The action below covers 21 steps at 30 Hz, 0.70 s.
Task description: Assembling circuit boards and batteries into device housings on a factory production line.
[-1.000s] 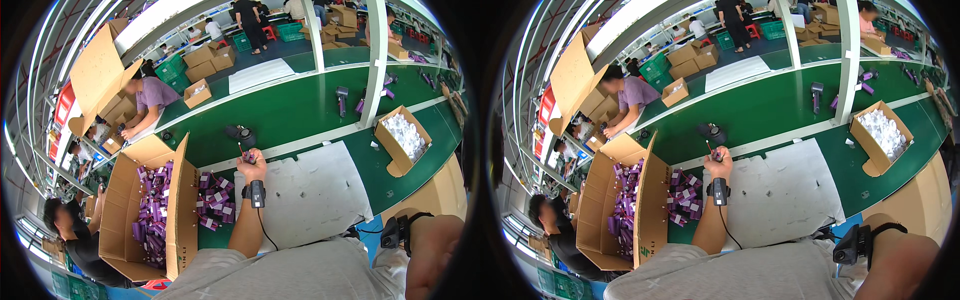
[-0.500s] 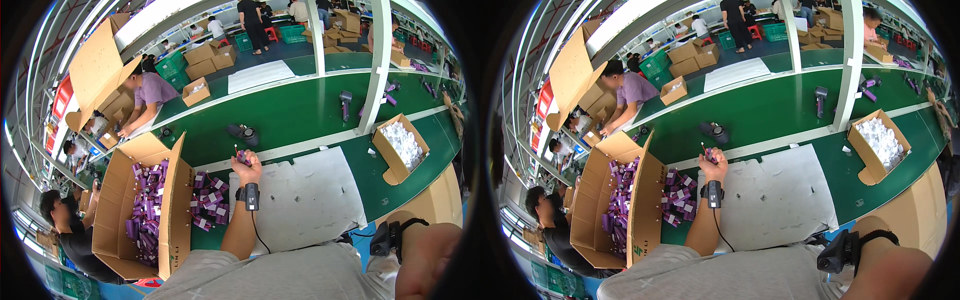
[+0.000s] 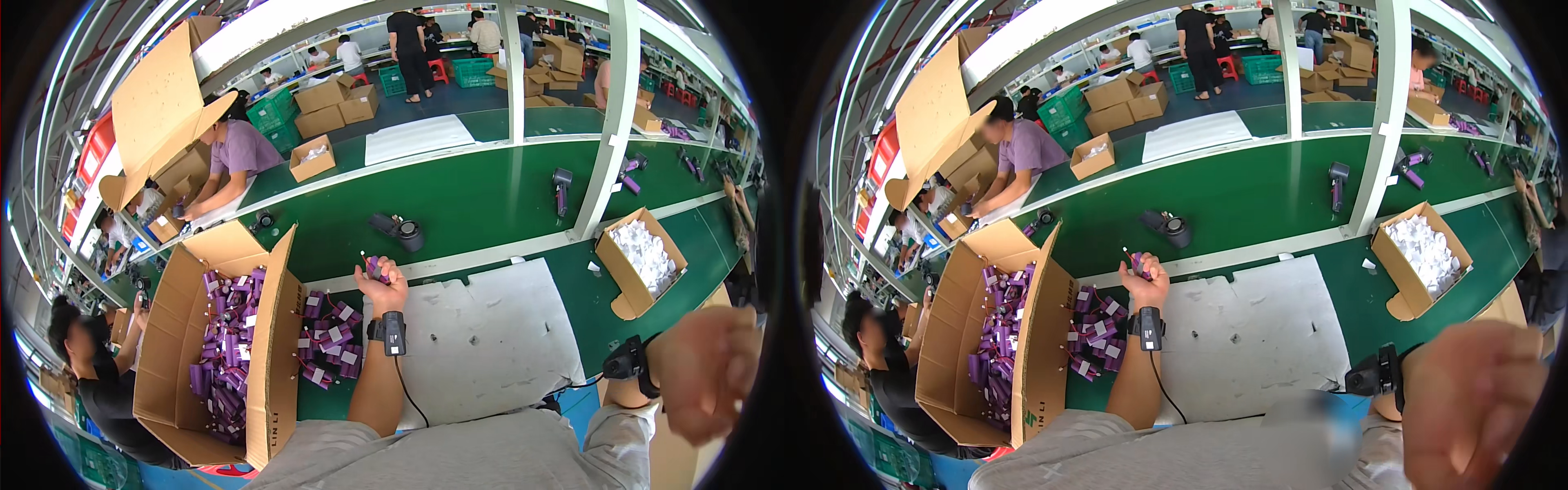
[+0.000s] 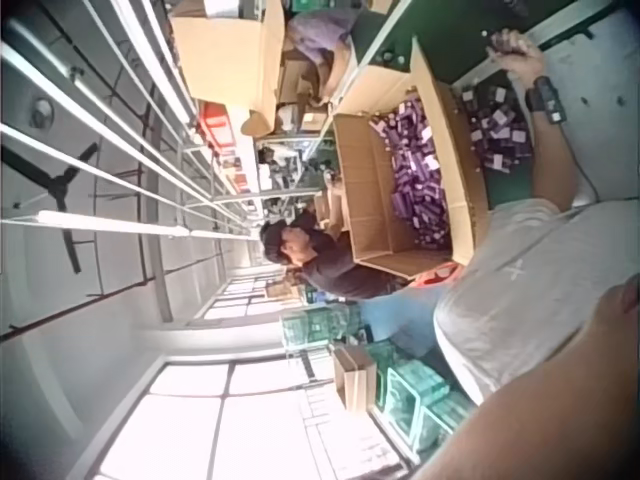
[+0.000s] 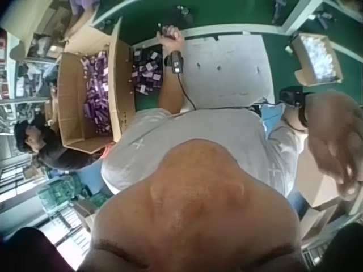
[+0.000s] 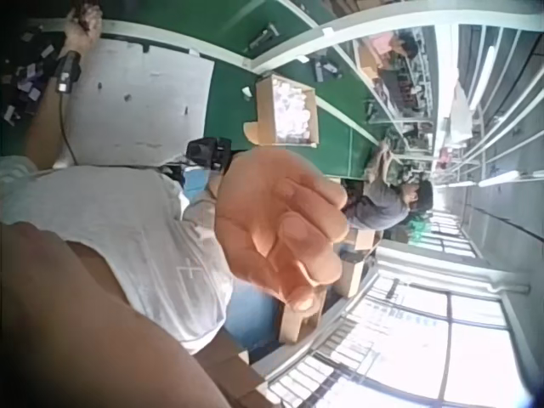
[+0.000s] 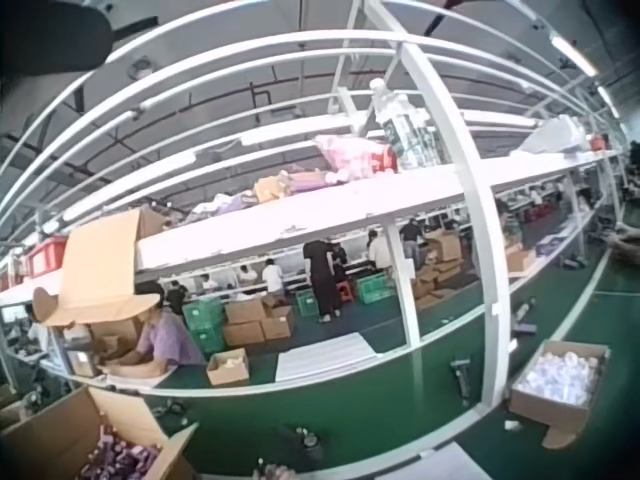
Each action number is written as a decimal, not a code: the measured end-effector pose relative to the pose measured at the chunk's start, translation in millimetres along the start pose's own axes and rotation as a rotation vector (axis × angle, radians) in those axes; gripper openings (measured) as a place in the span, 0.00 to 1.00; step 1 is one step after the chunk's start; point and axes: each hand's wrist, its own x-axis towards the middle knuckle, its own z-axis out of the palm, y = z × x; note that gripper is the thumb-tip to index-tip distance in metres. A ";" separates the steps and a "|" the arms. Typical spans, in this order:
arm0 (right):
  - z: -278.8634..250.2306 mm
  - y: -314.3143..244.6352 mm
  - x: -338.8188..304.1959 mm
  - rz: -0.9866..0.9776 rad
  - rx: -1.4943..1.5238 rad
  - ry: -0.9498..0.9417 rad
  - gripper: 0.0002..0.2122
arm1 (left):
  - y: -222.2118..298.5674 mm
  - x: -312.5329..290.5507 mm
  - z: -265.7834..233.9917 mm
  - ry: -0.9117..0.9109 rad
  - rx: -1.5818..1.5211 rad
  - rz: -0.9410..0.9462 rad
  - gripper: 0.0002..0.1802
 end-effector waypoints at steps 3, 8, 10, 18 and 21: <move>36.7 27.4 -7.7 0.267 0.236 -0.182 0.09 | -1.0 2.4 -3.6 0.031 -0.083 0.026 0.21; 83.5 87.3 -74.9 0.544 -0.120 -0.501 0.13 | 6.9 2.7 -2.0 0.086 -0.110 0.072 0.20; 101.8 111.1 -112.0 0.948 -0.034 -0.601 0.10 | 4.7 2.1 -3.1 0.077 -0.102 0.063 0.20; 152.6 110.8 -327.4 1.023 -0.221 -1.443 0.24 | -0.7 2.2 -2.9 0.124 -0.012 0.064 0.19; 174.0 91.3 -364.8 1.037 -0.266 -1.656 0.29 | 1.1 0.7 -0.9 0.123 0.019 0.096 0.17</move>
